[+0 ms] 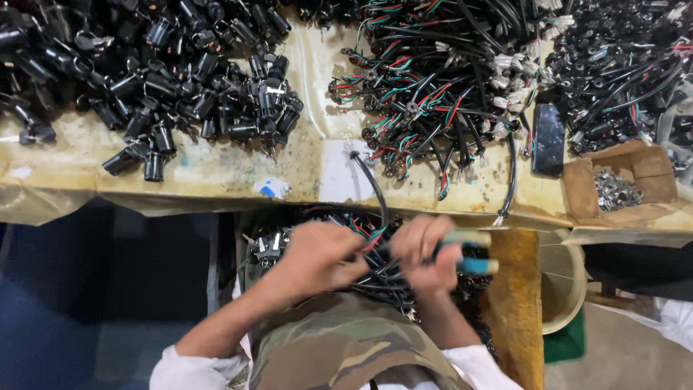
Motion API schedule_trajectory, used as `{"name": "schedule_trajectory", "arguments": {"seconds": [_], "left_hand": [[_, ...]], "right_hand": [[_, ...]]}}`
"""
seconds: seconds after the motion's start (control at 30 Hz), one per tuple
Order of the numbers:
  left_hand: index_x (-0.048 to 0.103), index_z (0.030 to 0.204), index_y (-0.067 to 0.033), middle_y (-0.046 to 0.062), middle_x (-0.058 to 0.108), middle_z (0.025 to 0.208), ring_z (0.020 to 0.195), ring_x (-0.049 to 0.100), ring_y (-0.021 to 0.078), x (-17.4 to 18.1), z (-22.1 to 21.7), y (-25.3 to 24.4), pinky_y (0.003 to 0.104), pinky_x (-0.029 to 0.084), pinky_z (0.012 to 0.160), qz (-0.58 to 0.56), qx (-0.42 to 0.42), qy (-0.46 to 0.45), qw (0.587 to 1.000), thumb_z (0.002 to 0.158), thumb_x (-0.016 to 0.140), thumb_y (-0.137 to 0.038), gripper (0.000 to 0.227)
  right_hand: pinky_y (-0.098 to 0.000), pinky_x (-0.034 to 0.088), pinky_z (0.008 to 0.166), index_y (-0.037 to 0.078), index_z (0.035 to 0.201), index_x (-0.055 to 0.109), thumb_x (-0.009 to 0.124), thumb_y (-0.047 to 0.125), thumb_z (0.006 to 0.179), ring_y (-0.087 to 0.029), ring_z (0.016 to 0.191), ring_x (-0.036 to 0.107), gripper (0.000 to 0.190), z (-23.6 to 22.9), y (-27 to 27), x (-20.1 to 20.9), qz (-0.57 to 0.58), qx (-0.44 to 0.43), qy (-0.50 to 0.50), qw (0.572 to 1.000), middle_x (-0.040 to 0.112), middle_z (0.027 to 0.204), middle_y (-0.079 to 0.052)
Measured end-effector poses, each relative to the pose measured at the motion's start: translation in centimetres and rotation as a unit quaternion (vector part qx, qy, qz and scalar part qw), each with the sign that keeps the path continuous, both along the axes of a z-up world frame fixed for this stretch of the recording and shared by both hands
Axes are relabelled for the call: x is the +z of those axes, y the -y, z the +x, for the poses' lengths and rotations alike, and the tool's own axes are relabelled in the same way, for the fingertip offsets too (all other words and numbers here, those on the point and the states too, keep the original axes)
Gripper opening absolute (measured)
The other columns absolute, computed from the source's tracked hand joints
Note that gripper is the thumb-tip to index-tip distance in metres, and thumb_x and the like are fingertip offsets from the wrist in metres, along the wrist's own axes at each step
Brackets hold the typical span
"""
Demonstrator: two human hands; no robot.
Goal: The person repeatedly picks black cylindrical connectors and wire harnesses from a table, uses pliers to crimp or secure the connector onto the wire ends, and places the finished units back on the table. The process is repeated continuously with multiple connectors and wires.
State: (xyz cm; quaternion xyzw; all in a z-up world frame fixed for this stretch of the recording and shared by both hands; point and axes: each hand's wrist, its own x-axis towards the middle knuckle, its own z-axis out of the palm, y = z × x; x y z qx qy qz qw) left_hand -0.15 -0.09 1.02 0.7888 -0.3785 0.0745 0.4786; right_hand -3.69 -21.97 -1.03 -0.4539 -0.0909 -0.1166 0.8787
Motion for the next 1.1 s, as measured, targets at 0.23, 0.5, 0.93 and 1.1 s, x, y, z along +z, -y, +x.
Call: {"name": "schedule_trajectory", "arguments": {"seconds": [0.23, 0.5, 0.93, 1.1], "left_hand": [[0.076, 0.105, -0.0056, 0.008, 0.073, 0.108, 0.093, 0.067, 0.0273, 3.8, 1.5, -6.2, 0.039, 0.053, 0.082, -0.118, -0.134, -0.132, 0.975, 0.076, 0.068, -0.014, 0.032], [0.069, 0.11, -0.0049, 0.009, 0.067, 0.123, 0.11, 0.06, 0.0279, 3.8, 0.7, -3.3, 0.042, 0.044, 0.098, -0.012, -0.369, -0.127, 0.921, 0.085, 0.062, -0.016, 0.028], [0.072, 0.113, -0.0121, 0.004, 0.067, 0.108, 0.106, 0.063, 0.0242, 1.4, -0.2, -1.0, 0.042, 0.042, 0.091, 0.08, -0.367, -0.125, 0.918, 0.093, 0.066, -0.021, 0.022], [0.071, 0.124, -0.0148, 0.004, 0.067, 0.117, 0.112, 0.061, 0.0246, 1.9, 0.2, -1.4, 0.04, 0.043, 0.098, 0.02, -0.376, -0.152, 0.914, 0.093, 0.064, -0.016, 0.032]], "right_hand": [[-0.0417, 0.05, 0.064, 0.004, 0.095, 0.065, 0.085, 0.024, 0.086, -0.031, 0.074, 0.062, 0.029, 10.3, 9.8, -5.3, -0.712, -0.234, 0.028, 0.662, 0.06, 0.088, -0.012], [-0.0438, 0.052, 0.068, 0.004, 0.1, 0.063, 0.085, 0.024, 0.091, -0.038, 0.081, 0.065, 0.031, 20.8, 2.6, -5.1, -0.66, -0.12, 0.091, 0.736, 0.063, 0.098, -0.012], [-0.0532, 0.052, 0.068, 0.003, 0.119, 0.055, 0.076, 0.012, 0.074, -0.044, 0.083, 0.066, 0.05, 20.9, 8.0, -3.5, -0.836, -0.126, 0.043, 0.533, 0.055, 0.137, -0.016], [-0.0455, 0.053, 0.061, 0.007, 0.102, 0.06, 0.085, 0.024, 0.082, -0.033, 0.072, 0.068, 0.036, 14.4, 10.5, -5.7, -0.8, -0.102, 0.12, 0.578, 0.062, 0.129, -0.012]]}}
